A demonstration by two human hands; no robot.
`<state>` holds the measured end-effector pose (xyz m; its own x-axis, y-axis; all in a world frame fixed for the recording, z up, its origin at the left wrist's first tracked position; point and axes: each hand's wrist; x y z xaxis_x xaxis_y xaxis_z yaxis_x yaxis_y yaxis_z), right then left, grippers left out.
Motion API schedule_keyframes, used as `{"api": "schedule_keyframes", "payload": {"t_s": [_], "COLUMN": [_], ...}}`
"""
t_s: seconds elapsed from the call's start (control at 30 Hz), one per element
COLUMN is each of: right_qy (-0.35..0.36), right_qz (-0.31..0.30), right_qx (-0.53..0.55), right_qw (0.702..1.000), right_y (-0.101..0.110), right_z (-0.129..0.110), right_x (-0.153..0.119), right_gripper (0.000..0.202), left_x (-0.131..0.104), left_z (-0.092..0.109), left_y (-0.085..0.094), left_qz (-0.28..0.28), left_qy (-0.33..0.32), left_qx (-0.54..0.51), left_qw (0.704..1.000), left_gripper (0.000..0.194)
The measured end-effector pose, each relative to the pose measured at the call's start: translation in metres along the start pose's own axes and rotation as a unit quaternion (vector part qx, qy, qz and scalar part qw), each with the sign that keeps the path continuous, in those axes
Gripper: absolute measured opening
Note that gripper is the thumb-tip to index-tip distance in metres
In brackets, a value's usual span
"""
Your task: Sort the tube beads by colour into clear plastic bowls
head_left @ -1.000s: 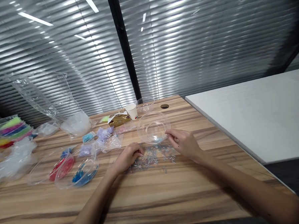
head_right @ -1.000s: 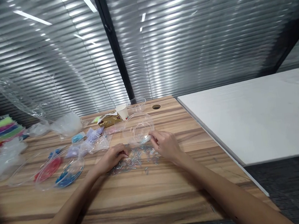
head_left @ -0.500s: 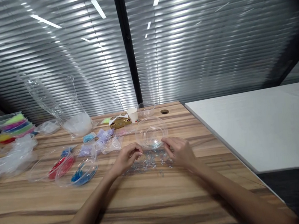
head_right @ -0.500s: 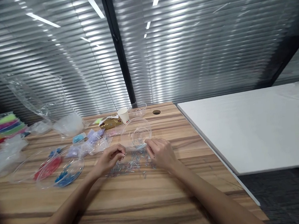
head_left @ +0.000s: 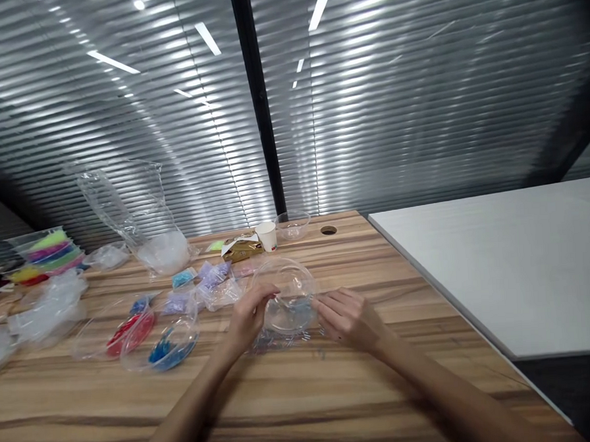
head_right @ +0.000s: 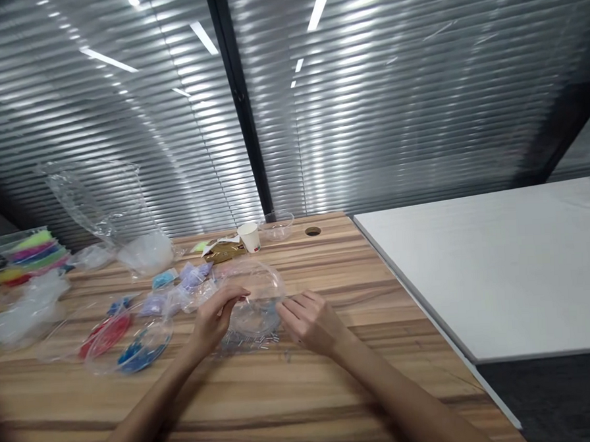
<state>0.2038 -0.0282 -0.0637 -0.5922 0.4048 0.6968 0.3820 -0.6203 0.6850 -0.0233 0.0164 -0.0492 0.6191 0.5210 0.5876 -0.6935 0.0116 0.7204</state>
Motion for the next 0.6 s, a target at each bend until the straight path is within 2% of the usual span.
{"api": "schedule_keyframes", "payload": {"t_s": [0.17,0.3,0.37,0.47,0.53,0.6], "right_qy": [-0.043,-0.117,-0.149,-0.187,-0.202,-0.211], "right_qz": [0.000,0.000,-0.014,-0.046,-0.080,-0.110], "right_qx": [-0.003,-0.025,-0.042,-0.052,-0.047,-0.039], "right_qw": [0.999,0.993,0.988,0.980,0.975,0.971], "right_y": [0.001,-0.004,-0.007,-0.012,-0.016,-0.019], "right_z": [0.007,0.013,0.015,0.017,0.016,0.015], "right_x": [-0.003,-0.005,-0.007,-0.009,-0.010,-0.011], "right_gripper": [0.013,0.014,0.015,0.015,0.016,0.017], "left_x": [-0.001,-0.003,-0.004,-0.004,-0.003,-0.002], "left_z": [-0.003,-0.006,-0.006,-0.002,0.002,0.003], "left_y": [0.005,-0.001,-0.004,-0.007,-0.008,-0.009], "left_qz": [0.061,0.050,0.009,-0.117,-0.187,-0.213], "left_qy": [-0.044,-0.052,-0.041,-0.023,0.001,0.033], "left_qx": [0.071,0.105,0.097,0.059,0.031,0.015], "left_qw": [0.995,0.992,0.994,0.991,0.982,0.976], "left_gripper": [0.026,0.026,0.020,0.010,0.014,0.018]}}
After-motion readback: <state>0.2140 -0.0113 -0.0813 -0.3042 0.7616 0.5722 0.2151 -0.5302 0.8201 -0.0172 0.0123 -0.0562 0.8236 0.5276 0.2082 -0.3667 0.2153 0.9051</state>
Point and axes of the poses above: each hand's wrist, its own x-axis towards the middle knuckle, its own y-axis out of the back of the hand, z = x × y, and after that the axes turned 10 degrees about -z, right-handed
